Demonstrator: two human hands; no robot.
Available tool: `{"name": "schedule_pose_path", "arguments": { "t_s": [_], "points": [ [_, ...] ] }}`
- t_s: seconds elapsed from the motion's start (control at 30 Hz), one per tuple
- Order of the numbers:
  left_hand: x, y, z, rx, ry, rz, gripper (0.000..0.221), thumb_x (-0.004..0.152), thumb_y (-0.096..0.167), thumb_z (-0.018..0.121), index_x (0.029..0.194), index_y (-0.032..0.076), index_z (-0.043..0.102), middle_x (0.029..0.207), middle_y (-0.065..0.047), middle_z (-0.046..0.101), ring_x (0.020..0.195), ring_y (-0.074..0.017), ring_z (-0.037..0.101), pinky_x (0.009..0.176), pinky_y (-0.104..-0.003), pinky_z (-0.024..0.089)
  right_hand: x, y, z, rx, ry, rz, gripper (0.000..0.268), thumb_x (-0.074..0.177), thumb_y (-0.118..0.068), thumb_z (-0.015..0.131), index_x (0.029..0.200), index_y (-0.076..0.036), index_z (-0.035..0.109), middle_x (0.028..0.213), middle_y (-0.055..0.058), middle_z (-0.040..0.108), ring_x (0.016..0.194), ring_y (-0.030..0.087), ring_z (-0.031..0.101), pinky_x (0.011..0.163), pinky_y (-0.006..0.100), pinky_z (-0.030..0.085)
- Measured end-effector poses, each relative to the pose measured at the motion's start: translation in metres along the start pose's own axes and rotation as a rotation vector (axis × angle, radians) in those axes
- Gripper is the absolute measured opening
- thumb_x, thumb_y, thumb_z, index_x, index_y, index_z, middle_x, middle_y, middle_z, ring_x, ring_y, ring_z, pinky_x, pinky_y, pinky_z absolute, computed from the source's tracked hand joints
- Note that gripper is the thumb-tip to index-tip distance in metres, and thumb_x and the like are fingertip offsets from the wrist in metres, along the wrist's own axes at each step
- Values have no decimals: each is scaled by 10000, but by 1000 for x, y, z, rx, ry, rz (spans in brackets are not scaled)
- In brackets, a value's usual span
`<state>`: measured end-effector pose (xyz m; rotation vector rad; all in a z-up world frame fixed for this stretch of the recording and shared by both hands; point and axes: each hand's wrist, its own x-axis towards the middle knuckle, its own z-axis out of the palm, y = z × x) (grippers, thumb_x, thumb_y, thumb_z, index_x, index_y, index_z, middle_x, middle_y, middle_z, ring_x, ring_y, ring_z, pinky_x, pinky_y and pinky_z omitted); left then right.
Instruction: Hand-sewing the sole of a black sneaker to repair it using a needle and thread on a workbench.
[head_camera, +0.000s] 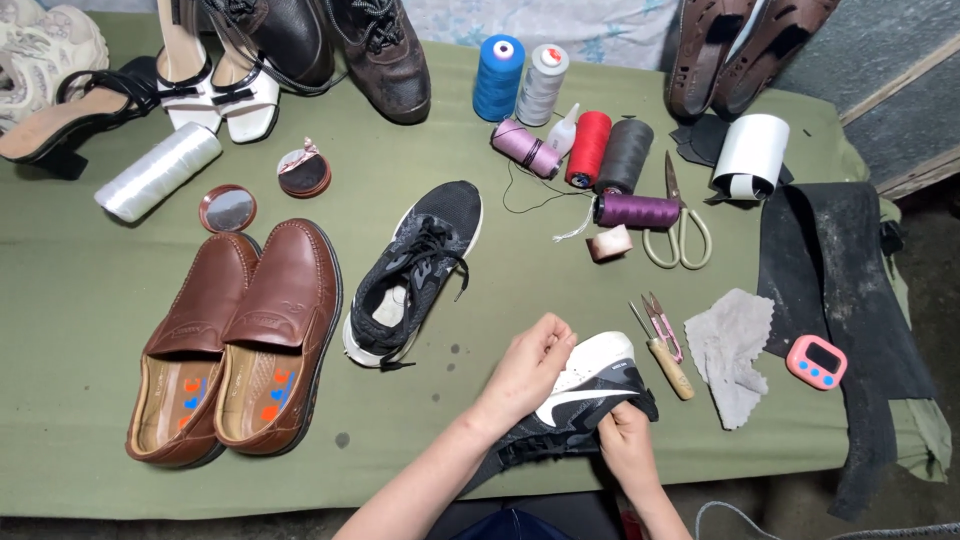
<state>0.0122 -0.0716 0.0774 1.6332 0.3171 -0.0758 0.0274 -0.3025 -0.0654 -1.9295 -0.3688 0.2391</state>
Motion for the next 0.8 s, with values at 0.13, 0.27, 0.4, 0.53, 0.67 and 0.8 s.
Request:
{"name": "schedule_pose_path", "arguments": {
  "t_s": [0.13,0.27,0.4,0.53,0.67,0.8],
  "points": [
    [-3,0,0,57,-21,27,218,1050,306,493,914,139,528,701,36,504,630,-120,432,631,-319,365,2,4,1,-131,37,-72,340,875,-10,529,625,-122,328,601,-60,321,615,90,307,549,316,262],
    [-9,1,5,55,-64,51,223,1056,304,483,908,140,513,709,48,468,647,-113,401,630,-318,351,-2,43,4,-203,83,-71,360,873,-38,554,604,-90,319,558,-31,354,575,107,339,532,348,279],
    [-18,11,10,-31,-87,89,205,1056,254,525,901,120,527,701,52,466,628,-91,395,609,-295,340,-3,45,3,-235,59,-78,336,898,-75,536,607,-73,368,551,-14,422,578,108,385,539,357,317],
    [-32,10,-1,-109,-121,39,131,980,301,597,996,172,614,816,59,605,690,-66,490,679,-245,384,-5,27,2,-147,69,-129,342,914,-45,561,602,-75,424,561,-31,462,591,95,401,550,332,337],
    [-40,-2,-10,292,-28,81,291,932,211,692,1200,137,606,922,-8,532,784,-218,571,706,-350,456,-3,16,6,-124,114,-109,358,932,-37,553,617,-76,388,576,-36,427,606,92,374,546,325,310],
    [-36,-36,-4,749,-17,176,191,986,175,665,862,94,545,860,-70,500,686,-353,584,538,-514,443,-1,-29,7,-113,122,-182,357,916,54,476,656,-88,276,603,-22,275,604,121,245,558,315,215]
  ]
}}
